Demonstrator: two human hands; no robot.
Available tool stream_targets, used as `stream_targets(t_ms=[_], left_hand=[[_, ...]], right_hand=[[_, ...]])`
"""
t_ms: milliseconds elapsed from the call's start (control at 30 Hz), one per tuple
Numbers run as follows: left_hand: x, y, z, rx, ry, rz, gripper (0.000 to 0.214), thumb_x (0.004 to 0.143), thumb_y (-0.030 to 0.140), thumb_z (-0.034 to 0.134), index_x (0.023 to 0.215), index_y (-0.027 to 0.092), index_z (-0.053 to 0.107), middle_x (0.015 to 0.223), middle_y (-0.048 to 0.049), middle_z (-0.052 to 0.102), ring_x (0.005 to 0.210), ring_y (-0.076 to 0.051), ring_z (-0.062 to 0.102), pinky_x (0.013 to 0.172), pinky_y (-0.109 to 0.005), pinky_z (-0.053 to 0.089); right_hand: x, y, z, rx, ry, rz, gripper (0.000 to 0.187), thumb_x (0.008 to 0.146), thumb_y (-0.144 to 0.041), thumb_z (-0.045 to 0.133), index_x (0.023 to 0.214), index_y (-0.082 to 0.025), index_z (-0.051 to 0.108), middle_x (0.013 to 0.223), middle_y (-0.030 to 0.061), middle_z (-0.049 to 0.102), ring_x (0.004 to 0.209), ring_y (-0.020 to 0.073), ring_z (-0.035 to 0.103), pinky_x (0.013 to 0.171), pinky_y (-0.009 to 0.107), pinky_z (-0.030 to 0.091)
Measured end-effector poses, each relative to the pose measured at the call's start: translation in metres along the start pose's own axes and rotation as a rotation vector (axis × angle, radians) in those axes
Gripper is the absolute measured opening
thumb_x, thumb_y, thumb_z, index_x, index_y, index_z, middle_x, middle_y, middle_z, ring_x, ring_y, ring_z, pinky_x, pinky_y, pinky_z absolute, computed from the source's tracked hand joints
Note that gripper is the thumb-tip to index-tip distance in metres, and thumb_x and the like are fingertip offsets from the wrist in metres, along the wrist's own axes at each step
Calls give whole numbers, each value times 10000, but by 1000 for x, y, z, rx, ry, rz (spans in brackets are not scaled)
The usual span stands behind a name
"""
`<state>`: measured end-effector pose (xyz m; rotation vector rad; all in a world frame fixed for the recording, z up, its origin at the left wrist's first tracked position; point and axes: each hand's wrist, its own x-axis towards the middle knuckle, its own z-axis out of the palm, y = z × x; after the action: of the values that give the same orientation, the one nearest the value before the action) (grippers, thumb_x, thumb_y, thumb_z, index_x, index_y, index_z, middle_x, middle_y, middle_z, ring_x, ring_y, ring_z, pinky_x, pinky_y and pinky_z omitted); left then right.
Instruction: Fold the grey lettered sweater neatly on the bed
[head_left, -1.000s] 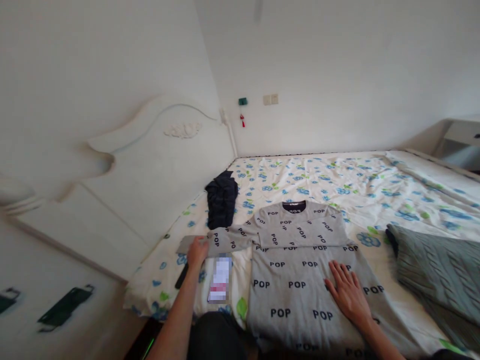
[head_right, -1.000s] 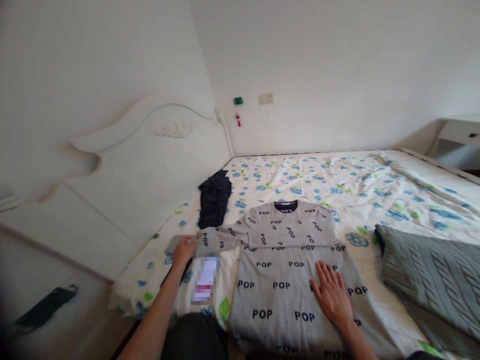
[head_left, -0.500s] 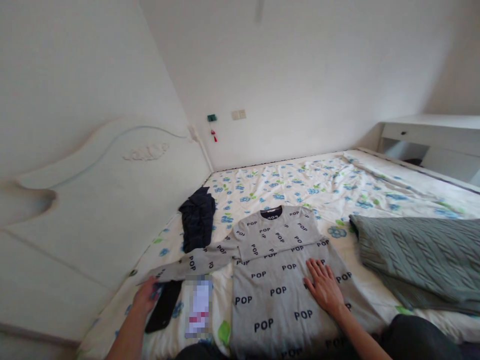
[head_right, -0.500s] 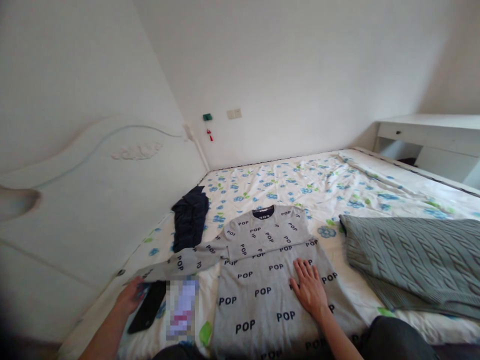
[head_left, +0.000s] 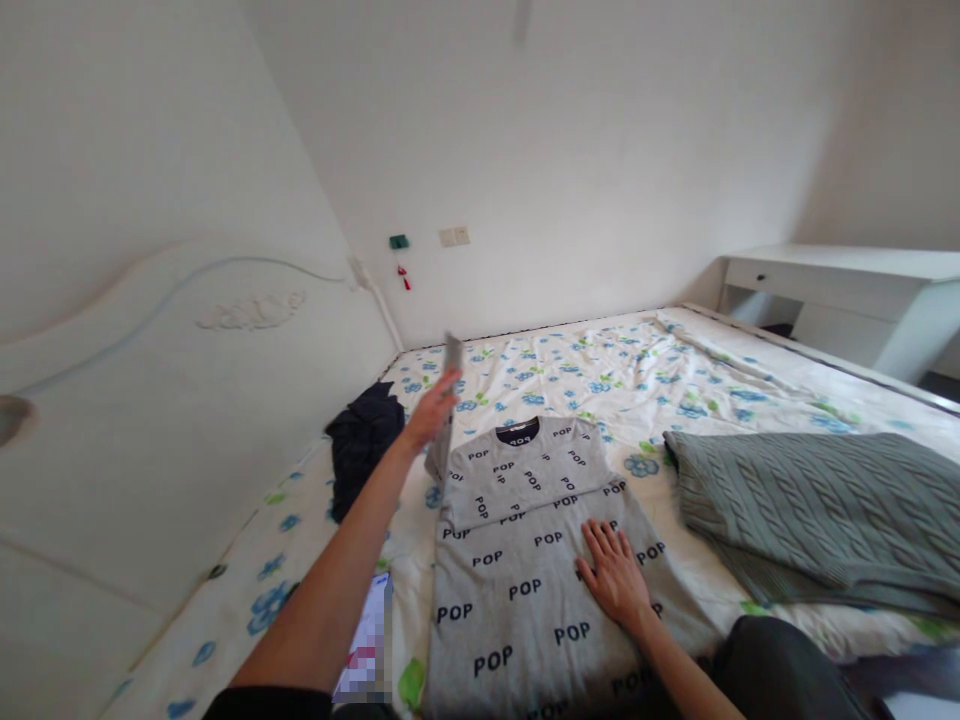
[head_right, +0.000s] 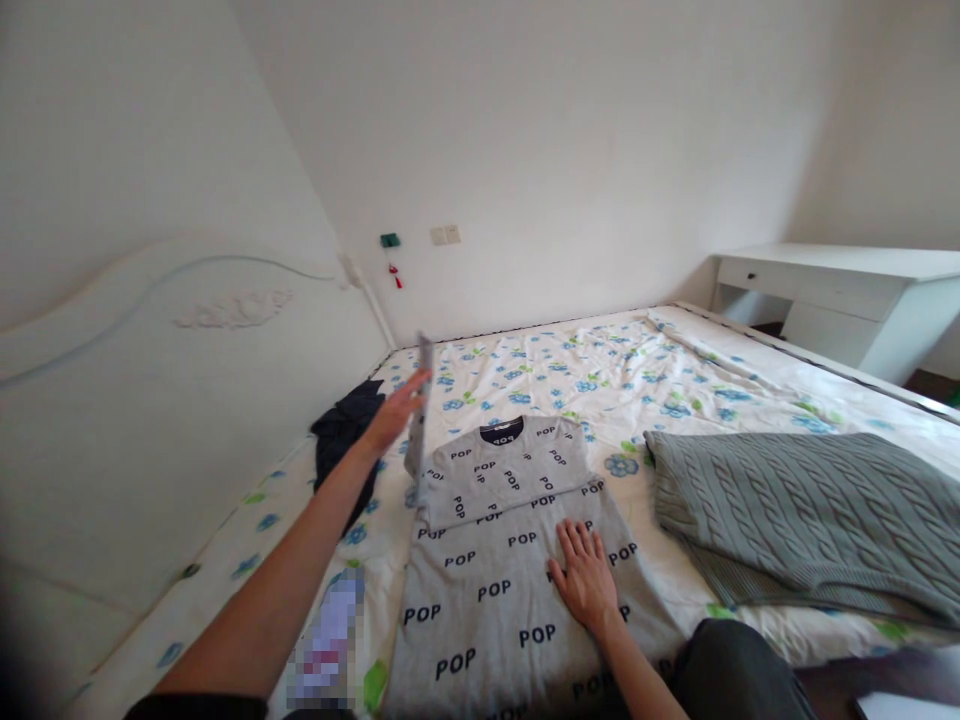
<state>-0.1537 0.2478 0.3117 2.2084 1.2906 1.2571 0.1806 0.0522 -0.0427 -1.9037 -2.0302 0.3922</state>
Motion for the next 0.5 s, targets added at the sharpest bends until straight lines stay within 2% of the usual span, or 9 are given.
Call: stream_targets(t_ms=[67, 100, 167, 200, 267, 367, 433, 500], left_hand=[[-7, 17, 58, 75, -284, 93, 583, 957, 345, 672, 1526, 245, 753, 1838, -75, 487, 1691, -338, 436, 1430, -544, 299], [-19, 17, 82, 122, -388, 101, 562, 946, 305, 668, 1496, 264, 774, 1854, -59, 464, 1702, -324, 426, 1439, -528, 280], [-57, 3, 113, 241, -500, 56, 557, 918, 218, 648, 1454, 255, 793, 1827, -77, 503, 1677, -302, 468, 1434, -498, 295], [-79, -11, 121, 312, -526, 5, 567, 899, 185, 650, 1445, 235, 793, 1796, -102, 542, 1653, -303, 500, 1426, -488, 313], [-127, -45, 122, 451, -531, -115, 581, 893, 161, 653, 1458, 206, 777, 1720, -138, 617, 1606, -312, 547, 1399, -474, 360], [-185, -95, 100, 582, -452, -290, 540, 916, 185, 654, 1440, 246, 768, 1578, -124, 708, 1499, -320, 627, 1319, -467, 463], [-208, -118, 84, 612, -363, -358, 541, 919, 191, 647, 1444, 272, 749, 1514, -111, 726, 1445, -324, 655, 1284, -460, 492], [-218, -133, 73, 613, -270, -401, 552, 919, 189, 631, 1455, 285, 724, 1490, -105, 715, 1426, -321, 665, 1269, -446, 501]], right_hand=[[0, -1, -3, -3, -9, 3, 795, 1131, -574, 399, 1815, -169, 405, 1889, 95, 313, 1781, 350, 242, 1459, 568, 124], [0, -2, -4, -3, -12, 5, 797, 1131, -574, 396, 1817, -168, 400, 1891, 92, 308, 1782, 348, 237, 1460, 563, 123], [0, -3, -6, 3, -16, 6, 797, 1131, -572, 394, 1819, -171, 396, 1894, 86, 297, 1783, 346, 235, 1461, 555, 124], [1, -3, -7, 7, -16, 6, 796, 1129, -573, 396, 1819, -175, 397, 1895, 81, 295, 1782, 346, 237, 1462, 554, 124], [2, -3, -8, 16, -13, 6, 794, 1127, -576, 400, 1817, -183, 404, 1895, 72, 296, 1780, 348, 243, 1464, 557, 118], [3, -3, -9, 19, -15, 12, 792, 1127, -575, 398, 1819, -190, 401, 1899, 61, 289, 1783, 347, 234, 1466, 552, 107], [4, -3, -9, 12, -19, 16, 795, 1127, -573, 401, 1823, -188, 393, 1903, 61, 276, 1786, 348, 224, 1467, 550, 104], [4, -2, -8, 0, -22, 17, 795, 1127, -570, 401, 1823, -187, 392, 1906, 60, 266, 1787, 351, 220, 1467, 555, 102]])
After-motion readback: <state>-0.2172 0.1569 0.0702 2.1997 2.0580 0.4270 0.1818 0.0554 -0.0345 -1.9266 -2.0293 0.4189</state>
